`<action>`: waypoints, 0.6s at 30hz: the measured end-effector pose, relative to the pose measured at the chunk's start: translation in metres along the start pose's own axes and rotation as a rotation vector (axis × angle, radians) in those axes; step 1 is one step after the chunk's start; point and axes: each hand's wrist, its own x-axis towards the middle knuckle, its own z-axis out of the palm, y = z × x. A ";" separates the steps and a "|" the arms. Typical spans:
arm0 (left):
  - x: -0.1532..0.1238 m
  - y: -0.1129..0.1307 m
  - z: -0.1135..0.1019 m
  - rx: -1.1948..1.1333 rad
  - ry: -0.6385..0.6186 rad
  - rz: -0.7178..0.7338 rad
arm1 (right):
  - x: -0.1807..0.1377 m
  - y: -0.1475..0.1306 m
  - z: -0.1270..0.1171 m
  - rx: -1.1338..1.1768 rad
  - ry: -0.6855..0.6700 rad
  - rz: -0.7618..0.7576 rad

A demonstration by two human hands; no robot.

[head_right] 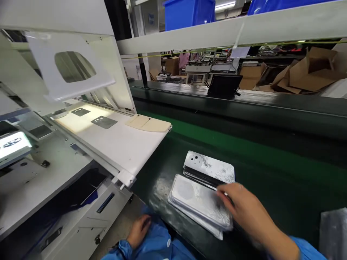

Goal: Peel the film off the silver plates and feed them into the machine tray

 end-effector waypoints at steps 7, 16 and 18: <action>-0.051 0.063 -0.030 -0.048 0.321 0.356 | 0.048 0.003 0.016 -0.156 0.040 -0.127; -0.029 0.134 -0.067 -0.042 0.501 0.731 | 0.052 0.014 0.031 -0.243 0.059 -0.238; -0.014 0.142 -0.076 -0.074 0.556 0.731 | 0.052 0.013 0.027 -0.248 0.059 -0.253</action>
